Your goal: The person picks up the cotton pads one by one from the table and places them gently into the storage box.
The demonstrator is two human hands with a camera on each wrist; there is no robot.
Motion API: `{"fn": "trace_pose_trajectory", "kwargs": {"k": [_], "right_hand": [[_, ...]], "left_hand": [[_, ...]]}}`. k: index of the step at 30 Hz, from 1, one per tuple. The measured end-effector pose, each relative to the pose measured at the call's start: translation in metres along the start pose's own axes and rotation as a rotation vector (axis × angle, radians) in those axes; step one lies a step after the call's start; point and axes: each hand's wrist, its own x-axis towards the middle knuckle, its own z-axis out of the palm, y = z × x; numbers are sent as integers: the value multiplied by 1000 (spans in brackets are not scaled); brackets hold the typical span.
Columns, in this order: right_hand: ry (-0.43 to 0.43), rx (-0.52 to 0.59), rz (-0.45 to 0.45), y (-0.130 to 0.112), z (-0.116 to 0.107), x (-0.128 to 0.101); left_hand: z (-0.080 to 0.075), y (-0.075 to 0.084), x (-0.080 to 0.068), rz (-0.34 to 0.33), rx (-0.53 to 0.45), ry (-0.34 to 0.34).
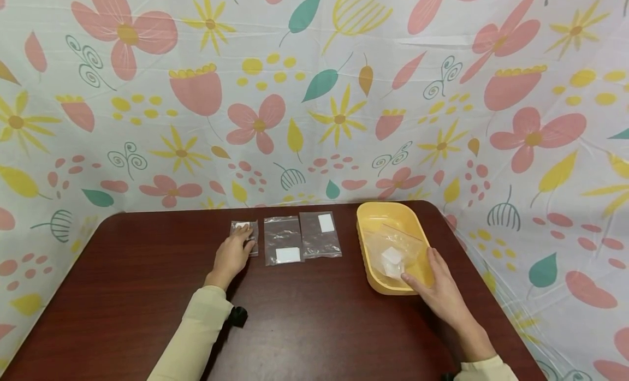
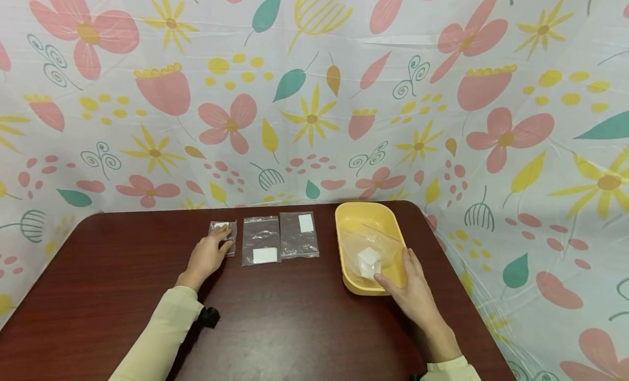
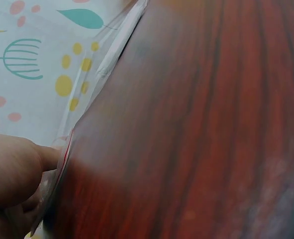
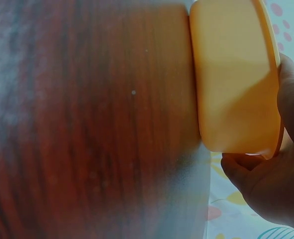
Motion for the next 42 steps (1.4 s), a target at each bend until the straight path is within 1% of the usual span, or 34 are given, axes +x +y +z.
{"fn": "trace_pose_trajectory", "kwargs": {"k": [8, 11, 21, 31, 42], "right_hand": [[6, -10, -7, 0, 0, 0], [7, -13, -9, 1, 0, 0], [7, -13, -9, 1, 0, 1], [13, -9, -9, 1, 0, 0], [7, -7, -2, 0, 0, 0]], "left_hand": [[2, -1, -1, -10, 6, 113], [3, -2, -1, -9, 11, 143], [1, -2, -1, -30, 5, 135], [3, -4, 0, -28, -1, 145], [-1, -4, -4, -13, -15, 157]]}}
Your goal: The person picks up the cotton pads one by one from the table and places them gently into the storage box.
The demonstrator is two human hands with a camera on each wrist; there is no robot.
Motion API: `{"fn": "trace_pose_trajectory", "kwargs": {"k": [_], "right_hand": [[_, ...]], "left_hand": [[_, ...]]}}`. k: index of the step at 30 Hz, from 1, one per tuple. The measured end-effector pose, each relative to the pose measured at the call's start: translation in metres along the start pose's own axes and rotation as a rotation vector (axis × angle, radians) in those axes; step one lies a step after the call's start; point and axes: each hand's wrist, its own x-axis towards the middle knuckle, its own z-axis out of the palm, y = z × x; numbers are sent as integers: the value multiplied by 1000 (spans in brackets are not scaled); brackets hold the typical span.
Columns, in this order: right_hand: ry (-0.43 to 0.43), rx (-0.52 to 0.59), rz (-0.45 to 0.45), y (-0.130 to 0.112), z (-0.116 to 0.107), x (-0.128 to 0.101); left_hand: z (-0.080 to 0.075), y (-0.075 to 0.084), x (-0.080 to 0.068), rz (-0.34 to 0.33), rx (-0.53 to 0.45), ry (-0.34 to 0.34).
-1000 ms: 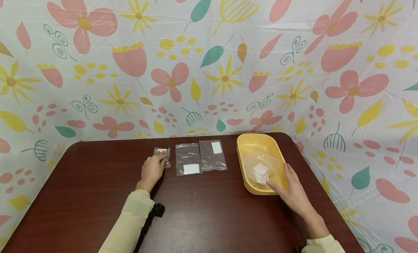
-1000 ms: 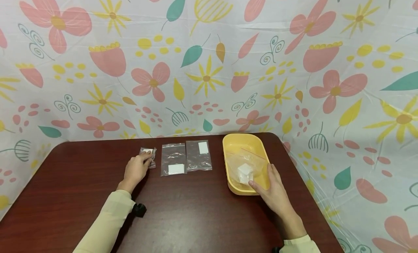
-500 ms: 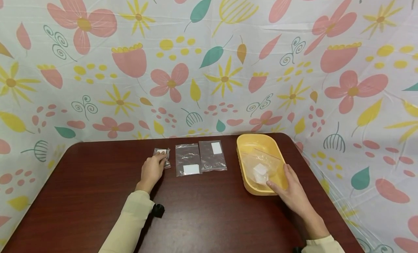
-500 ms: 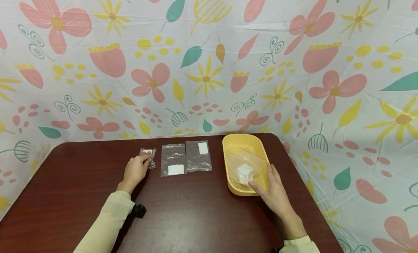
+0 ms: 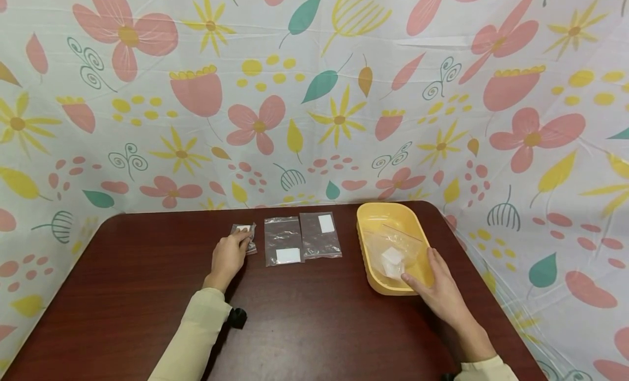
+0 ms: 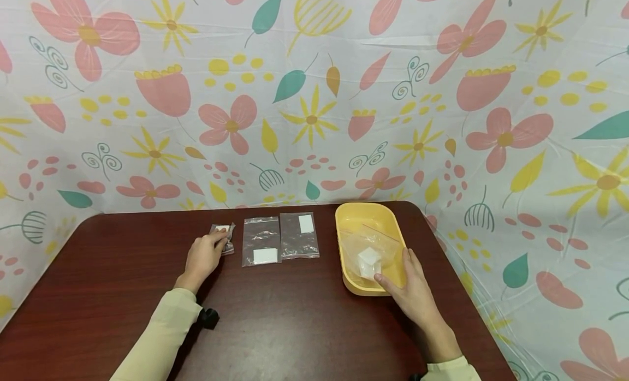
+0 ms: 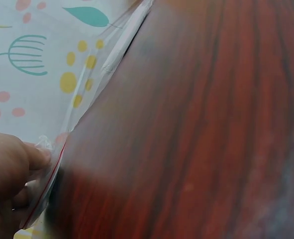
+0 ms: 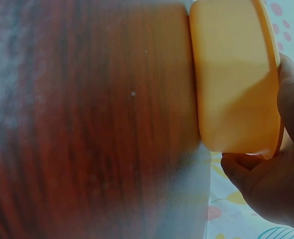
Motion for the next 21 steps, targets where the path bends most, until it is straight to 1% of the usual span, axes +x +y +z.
{"fn": "trace_pose_trajectory", "kwargs": {"k": [5, 8, 21], "right_hand": [[-5, 3, 4, 0, 0, -1], [-5, -1, 2, 0, 0, -1], [-6, -1, -1, 1, -1, 0]], "left_hand": [[-3, 1, -1, 0, -4, 15], [-5, 3, -2, 16, -10, 35], [-25, 12, -6, 70, -39, 130]]}}
